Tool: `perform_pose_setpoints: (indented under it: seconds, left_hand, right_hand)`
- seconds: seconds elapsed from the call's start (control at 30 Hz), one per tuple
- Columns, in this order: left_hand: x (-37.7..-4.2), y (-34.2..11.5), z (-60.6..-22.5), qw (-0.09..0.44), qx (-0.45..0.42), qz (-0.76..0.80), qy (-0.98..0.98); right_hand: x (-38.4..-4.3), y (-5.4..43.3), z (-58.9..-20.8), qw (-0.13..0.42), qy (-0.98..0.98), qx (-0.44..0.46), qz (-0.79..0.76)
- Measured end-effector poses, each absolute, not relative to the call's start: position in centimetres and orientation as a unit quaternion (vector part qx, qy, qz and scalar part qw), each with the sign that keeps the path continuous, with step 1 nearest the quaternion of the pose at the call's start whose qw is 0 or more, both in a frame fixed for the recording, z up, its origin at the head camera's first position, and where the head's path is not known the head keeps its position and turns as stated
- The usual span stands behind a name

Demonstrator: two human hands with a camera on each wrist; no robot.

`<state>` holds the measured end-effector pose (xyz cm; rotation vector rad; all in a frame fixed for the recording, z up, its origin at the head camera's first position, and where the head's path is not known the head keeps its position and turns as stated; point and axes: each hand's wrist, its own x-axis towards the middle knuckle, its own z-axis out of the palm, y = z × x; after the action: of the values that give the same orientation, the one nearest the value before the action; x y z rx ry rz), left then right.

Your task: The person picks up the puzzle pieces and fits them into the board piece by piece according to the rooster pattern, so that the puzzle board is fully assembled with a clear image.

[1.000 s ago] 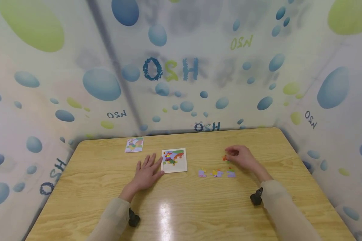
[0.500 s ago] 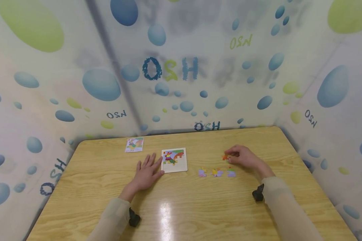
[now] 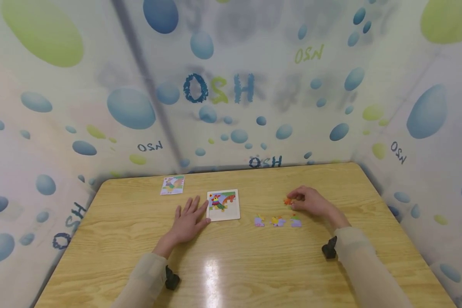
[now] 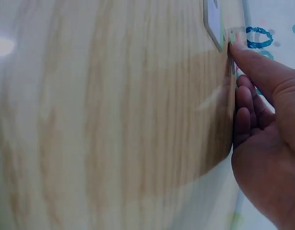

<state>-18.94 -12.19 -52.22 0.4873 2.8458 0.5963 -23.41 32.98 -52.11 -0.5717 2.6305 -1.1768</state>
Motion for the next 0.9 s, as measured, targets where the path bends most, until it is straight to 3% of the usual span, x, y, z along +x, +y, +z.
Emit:
perform_pose_setpoints:
  seconds: [0.9]
  left_hand:
    - [-19.1,-12.6,-53.2,0.083,0.176,0.224,0.955]
  right_hand:
    - [-24.0,27.7,-50.9,0.13,0.854,-0.162,-0.478]
